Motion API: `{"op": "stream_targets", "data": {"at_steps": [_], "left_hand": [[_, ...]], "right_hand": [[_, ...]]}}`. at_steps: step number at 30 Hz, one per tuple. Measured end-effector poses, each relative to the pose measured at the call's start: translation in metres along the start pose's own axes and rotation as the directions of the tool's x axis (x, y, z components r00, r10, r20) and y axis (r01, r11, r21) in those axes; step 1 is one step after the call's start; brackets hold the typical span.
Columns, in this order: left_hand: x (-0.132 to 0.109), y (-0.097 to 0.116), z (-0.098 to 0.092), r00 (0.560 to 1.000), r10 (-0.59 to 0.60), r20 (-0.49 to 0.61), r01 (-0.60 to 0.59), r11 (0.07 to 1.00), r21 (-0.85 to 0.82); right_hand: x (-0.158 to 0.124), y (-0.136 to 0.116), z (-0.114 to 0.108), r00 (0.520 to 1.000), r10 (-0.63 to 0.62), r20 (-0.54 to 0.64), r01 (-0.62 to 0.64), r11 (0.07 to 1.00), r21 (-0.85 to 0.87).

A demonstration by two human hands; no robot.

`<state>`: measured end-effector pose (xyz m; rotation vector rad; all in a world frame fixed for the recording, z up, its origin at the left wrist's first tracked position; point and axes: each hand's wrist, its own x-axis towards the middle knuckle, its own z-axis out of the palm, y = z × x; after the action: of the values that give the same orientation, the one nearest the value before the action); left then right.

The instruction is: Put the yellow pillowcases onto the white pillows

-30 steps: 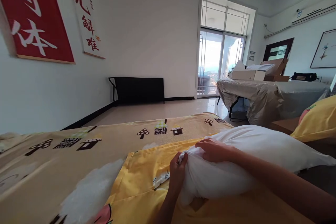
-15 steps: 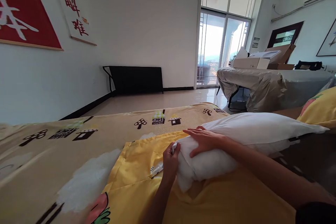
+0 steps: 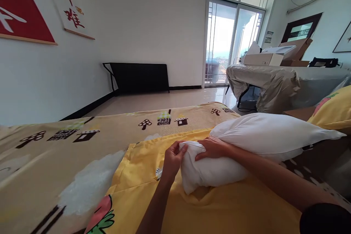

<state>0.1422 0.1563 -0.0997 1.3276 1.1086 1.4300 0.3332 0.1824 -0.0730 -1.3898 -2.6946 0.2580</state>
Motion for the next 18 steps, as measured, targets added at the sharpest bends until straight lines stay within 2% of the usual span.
{"op": "stream_targets", "data": {"at_steps": [1, 3, 4, 5, 7, 8, 9, 11, 12, 13, 15, 17, 18], "left_hand": [[-0.004, 0.011, -0.004, 0.997, 0.058, -0.055, -0.055, 0.997, 0.055], [-0.016, 0.035, -0.015, 0.964, 0.206, -0.170, -0.159, 0.954, 0.254], [-0.024, 0.048, -0.021, 0.951, 0.262, -0.165, -0.184, 0.907, 0.379], [-0.034, 0.059, -0.027, 0.956, 0.276, -0.097, -0.195, 0.849, 0.491], [-0.056, 0.076, -0.033, 0.969, 0.163, 0.185, -0.245, 0.726, 0.643], [-0.067, 0.080, -0.031, 0.940, 0.067, 0.335, -0.293, 0.661, 0.691], [-0.077, 0.080, -0.027, 0.893, -0.027, 0.449, -0.345, 0.599, 0.722], [-0.091, 0.067, -0.008, 0.804, -0.172, 0.569, -0.431, 0.492, 0.757], [-0.094, 0.056, 0.004, 0.780, -0.220, 0.585, -0.450, 0.452, 0.770], [-0.096, 0.043, 0.017, 0.763, -0.256, 0.594, -0.460, 0.430, 0.777], [-0.094, 0.014, 0.039, 0.756, -0.298, 0.583, -0.449, 0.413, 0.793], [-0.090, -0.011, 0.054, 0.747, -0.315, 0.585, -0.442, 0.421, 0.792], [-0.089, -0.021, 0.058, 0.733, -0.313, 0.603, -0.447, 0.446, 0.775]], "right_hand": [[-0.007, -0.001, 0.000, 0.999, 0.021, -0.029, -0.021, 1.000, -0.011], [-0.023, -0.001, 0.000, 0.993, 0.061, -0.098, -0.065, 0.997, -0.033], [-0.031, -0.001, 0.000, 0.987, 0.074, -0.140, -0.081, 0.996, -0.044], [-0.039, -0.001, -0.001, 0.979, 0.079, -0.189, -0.092, 0.994, -0.056], [-0.053, 0.002, -0.003, 0.950, 0.051, -0.309, -0.082, 0.993, -0.089], [-0.060, 0.004, -0.005, 0.923, 0.016, -0.384, -0.063, 0.992, -0.111], [-0.066, 0.006, -0.009, 0.885, -0.029, -0.464, -0.040, 0.990, -0.138], [-0.076, 0.012, -0.021, 0.775, -0.129, -0.618, 0.000, 0.979, -0.204], [-0.081, 0.015, -0.029, 0.711, -0.174, -0.682, 0.008, 0.971, -0.239], [-0.086, 0.018, -0.039, 0.645, -0.212, -0.735, 0.006, 0.962, -0.272], [-0.096, 0.023, -0.059, 0.528, -0.274, -0.804, -0.024, 0.941, -0.337], [-0.106, 0.027, -0.079, 0.441, -0.333, -0.833, -0.066, 0.914, -0.400], [-0.110, 0.027, -0.088, 0.414, -0.361, -0.836, -0.085, 0.899, -0.430]]}}
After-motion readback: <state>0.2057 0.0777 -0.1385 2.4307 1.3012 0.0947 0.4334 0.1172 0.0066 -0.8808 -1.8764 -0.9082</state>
